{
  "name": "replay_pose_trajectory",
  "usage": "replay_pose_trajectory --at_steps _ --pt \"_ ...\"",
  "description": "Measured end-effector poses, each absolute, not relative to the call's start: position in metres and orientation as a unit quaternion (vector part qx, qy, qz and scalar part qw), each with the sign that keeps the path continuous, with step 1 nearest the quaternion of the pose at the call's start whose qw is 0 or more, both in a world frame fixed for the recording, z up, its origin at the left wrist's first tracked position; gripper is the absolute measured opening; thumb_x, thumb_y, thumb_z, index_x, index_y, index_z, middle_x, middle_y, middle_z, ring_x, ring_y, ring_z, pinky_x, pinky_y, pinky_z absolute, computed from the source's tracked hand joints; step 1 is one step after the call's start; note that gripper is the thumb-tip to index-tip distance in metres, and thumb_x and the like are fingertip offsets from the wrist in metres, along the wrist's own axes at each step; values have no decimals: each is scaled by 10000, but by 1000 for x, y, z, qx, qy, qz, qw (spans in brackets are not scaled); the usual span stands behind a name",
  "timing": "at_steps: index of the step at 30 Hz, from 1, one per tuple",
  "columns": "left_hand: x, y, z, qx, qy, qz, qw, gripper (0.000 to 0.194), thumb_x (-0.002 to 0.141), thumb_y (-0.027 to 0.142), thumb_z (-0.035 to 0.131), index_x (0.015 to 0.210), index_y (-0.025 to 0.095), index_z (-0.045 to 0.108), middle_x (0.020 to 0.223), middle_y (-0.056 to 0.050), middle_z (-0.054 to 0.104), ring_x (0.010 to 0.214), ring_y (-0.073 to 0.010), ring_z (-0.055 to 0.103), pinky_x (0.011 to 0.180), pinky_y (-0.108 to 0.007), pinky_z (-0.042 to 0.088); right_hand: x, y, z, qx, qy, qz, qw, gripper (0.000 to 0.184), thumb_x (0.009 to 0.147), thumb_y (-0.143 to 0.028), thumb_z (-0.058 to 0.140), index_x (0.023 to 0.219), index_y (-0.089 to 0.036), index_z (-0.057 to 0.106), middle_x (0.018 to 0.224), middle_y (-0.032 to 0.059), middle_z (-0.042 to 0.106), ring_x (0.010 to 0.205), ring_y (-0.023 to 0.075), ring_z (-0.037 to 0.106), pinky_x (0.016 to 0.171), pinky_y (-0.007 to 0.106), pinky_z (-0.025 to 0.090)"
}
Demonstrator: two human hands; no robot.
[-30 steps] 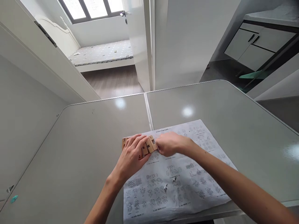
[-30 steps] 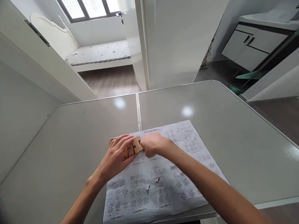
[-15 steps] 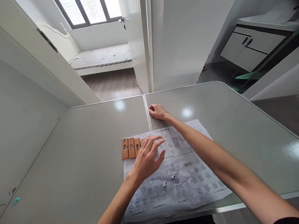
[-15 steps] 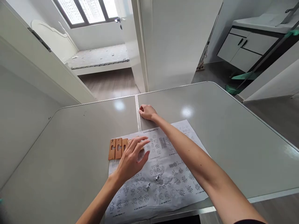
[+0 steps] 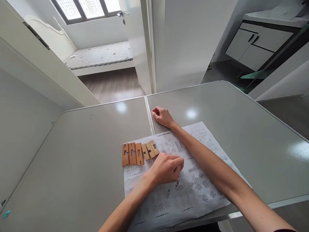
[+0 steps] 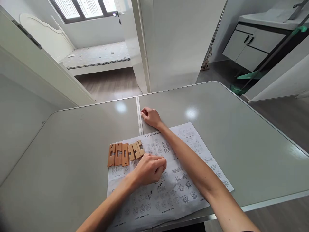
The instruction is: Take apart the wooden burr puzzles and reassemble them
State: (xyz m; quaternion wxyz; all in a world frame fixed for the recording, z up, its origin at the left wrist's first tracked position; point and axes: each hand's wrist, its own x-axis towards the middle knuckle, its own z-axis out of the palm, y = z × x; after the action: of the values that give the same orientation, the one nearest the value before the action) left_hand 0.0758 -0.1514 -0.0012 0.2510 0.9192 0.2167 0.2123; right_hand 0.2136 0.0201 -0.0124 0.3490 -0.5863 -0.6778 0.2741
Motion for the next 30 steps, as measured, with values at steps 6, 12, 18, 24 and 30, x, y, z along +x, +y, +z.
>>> replay_pose_trajectory --at_steps 6,12,18,24,30 --pt "82 -141 -1 921 206 188 273 210 793 60 442 673 194 550 589 33 612 498 -95 433 515 -256 263 219 21 -18 -553 -668 302 397 219 1000 -342 501 966 -187 653 749 10 691 720 167 613 742 271 463" --pt "83 -139 -2 948 153 158 231 184 802 77 464 666 194 505 565 47 570 477 -102 343 511 -278 256 219 24 -23 -534 -655 317 430 189 977 -374 534 899 -230 627 672 -23 652 658 179 616 705 297 480" --pt "84 -143 -7 974 123 113 152 168 791 62 501 694 199 502 609 32 584 503 -117 409 509 -303 264 216 23 -22 -532 -647 320 443 164 956 -363 568 861 -244 627 645 -33 636 631 180 594 681 311 465" --pt "84 -142 -7 973 134 120 145 185 828 64 516 703 201 517 607 29 583 494 -120 439 501 -314 274 215 22 -19 -535 -641 327 442 176 959 -373 567 866 -240 638 641 -33 631 623 177 581 670 308 454" --pt "84 -141 -9 969 145 129 154 197 859 77 512 705 200 518 603 29 582 487 -116 437 507 -304 277 214 23 -19 -537 -640 328 441 171 959 -368 572 865 -240 637 651 -30 631 627 178 578 660 308 446"
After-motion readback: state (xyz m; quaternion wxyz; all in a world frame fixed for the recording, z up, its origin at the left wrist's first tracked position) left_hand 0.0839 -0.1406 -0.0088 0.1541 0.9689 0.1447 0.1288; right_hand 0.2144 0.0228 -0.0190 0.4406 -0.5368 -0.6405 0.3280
